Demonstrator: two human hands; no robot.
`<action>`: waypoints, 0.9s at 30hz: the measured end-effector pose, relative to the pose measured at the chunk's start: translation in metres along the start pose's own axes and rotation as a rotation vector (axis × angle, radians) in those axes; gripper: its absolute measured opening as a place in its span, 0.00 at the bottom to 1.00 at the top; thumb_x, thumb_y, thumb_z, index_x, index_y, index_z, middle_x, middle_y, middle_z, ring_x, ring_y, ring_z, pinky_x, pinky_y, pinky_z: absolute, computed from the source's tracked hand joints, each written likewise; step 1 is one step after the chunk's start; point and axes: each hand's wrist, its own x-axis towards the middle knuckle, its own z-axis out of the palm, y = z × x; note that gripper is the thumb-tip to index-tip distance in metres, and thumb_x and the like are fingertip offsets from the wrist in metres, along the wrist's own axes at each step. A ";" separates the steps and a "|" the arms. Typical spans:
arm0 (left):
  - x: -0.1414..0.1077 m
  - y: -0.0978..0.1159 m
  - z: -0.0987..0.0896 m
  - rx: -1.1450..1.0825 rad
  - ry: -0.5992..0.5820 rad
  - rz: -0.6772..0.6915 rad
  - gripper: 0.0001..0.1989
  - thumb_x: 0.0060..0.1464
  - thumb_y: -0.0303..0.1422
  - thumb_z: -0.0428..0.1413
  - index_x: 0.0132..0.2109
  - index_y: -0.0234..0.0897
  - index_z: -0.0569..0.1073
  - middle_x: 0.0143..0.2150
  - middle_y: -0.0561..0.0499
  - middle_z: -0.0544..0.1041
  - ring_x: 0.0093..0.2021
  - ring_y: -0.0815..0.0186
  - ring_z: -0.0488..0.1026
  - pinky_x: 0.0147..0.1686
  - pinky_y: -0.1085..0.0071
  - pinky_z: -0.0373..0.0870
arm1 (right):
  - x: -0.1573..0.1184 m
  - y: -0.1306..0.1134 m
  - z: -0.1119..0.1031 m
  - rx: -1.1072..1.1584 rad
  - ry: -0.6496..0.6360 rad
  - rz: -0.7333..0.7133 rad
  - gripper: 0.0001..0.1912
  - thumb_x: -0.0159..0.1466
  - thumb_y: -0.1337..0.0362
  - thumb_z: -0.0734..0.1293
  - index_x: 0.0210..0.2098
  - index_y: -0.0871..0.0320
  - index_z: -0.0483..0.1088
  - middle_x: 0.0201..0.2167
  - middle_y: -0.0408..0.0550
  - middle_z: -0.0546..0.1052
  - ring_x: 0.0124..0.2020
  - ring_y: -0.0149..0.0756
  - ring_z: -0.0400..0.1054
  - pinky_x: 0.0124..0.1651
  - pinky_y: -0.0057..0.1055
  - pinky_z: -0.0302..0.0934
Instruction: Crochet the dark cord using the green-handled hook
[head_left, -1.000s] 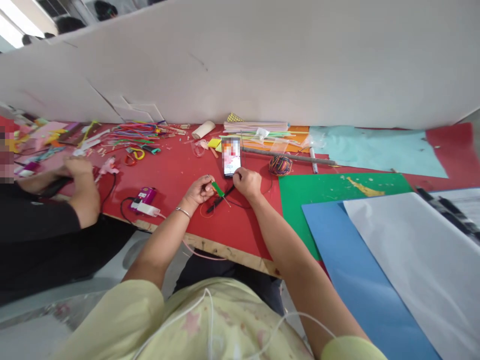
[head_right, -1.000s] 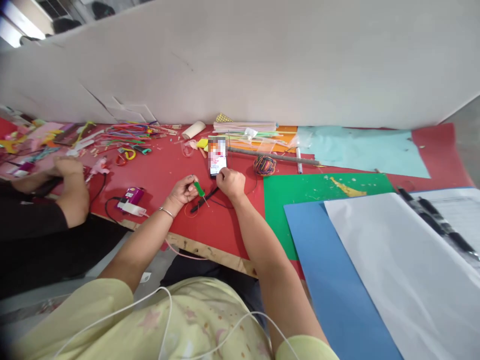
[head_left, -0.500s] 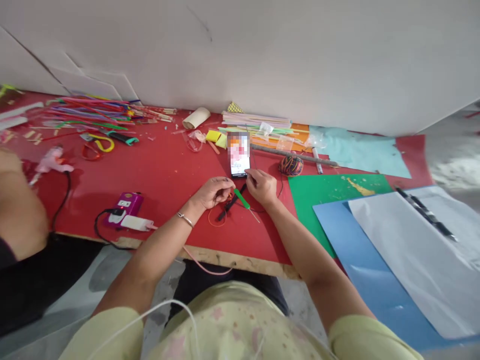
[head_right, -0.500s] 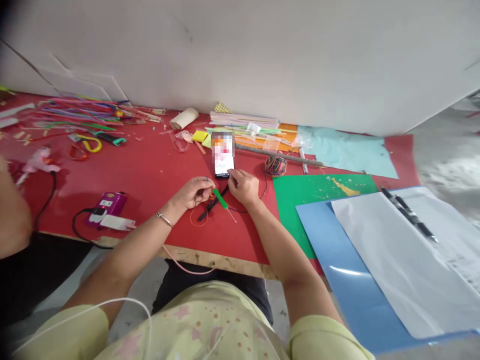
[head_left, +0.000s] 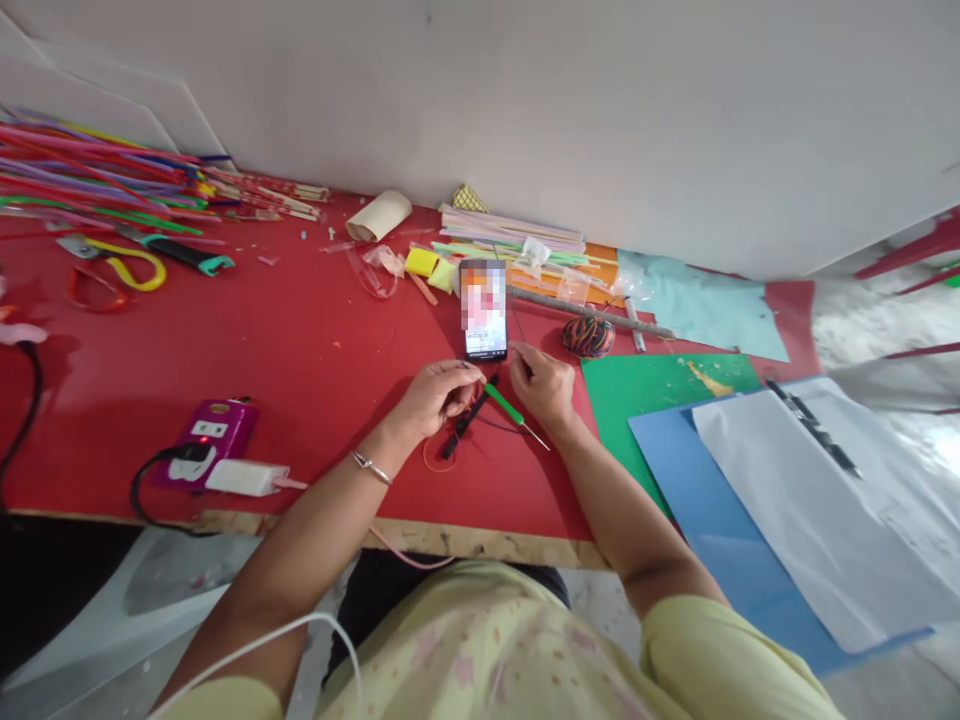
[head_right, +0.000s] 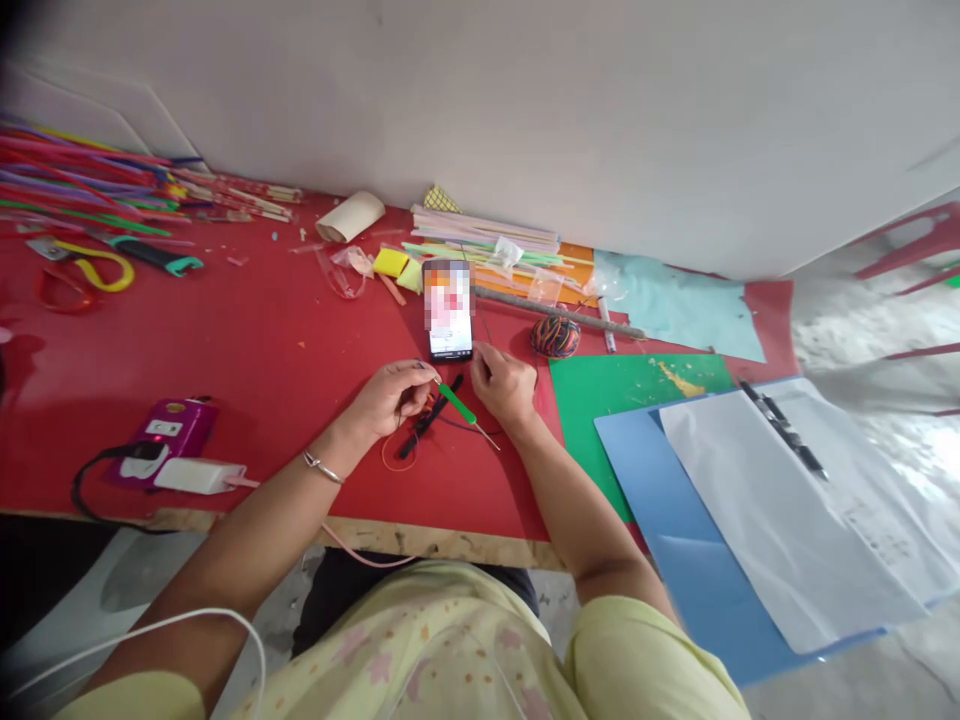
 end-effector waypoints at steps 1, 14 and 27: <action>0.000 0.000 0.000 0.010 0.000 0.006 0.11 0.49 0.37 0.67 0.32 0.32 0.80 0.19 0.55 0.69 0.15 0.77 0.57 0.16 0.75 0.46 | 0.000 0.002 0.000 -0.017 0.005 0.021 0.18 0.71 0.61 0.62 0.52 0.55 0.81 0.39 0.52 0.87 0.34 0.38 0.79 0.36 0.30 0.65; 0.003 -0.002 0.001 0.063 0.042 0.017 0.11 0.51 0.37 0.67 0.34 0.32 0.80 0.19 0.56 0.69 0.14 0.78 0.57 0.16 0.76 0.47 | 0.003 -0.014 0.002 0.018 -0.023 -0.254 0.19 0.74 0.62 0.61 0.58 0.55 0.78 0.35 0.52 0.79 0.40 0.42 0.71 0.44 0.35 0.65; 0.004 0.000 0.004 -0.047 0.131 0.052 0.13 0.49 0.38 0.68 0.34 0.33 0.78 0.20 0.58 0.68 0.14 0.79 0.55 0.15 0.77 0.45 | 0.003 -0.011 -0.001 0.232 -0.074 -0.258 0.22 0.72 0.61 0.63 0.63 0.55 0.73 0.39 0.51 0.79 0.41 0.41 0.73 0.47 0.36 0.68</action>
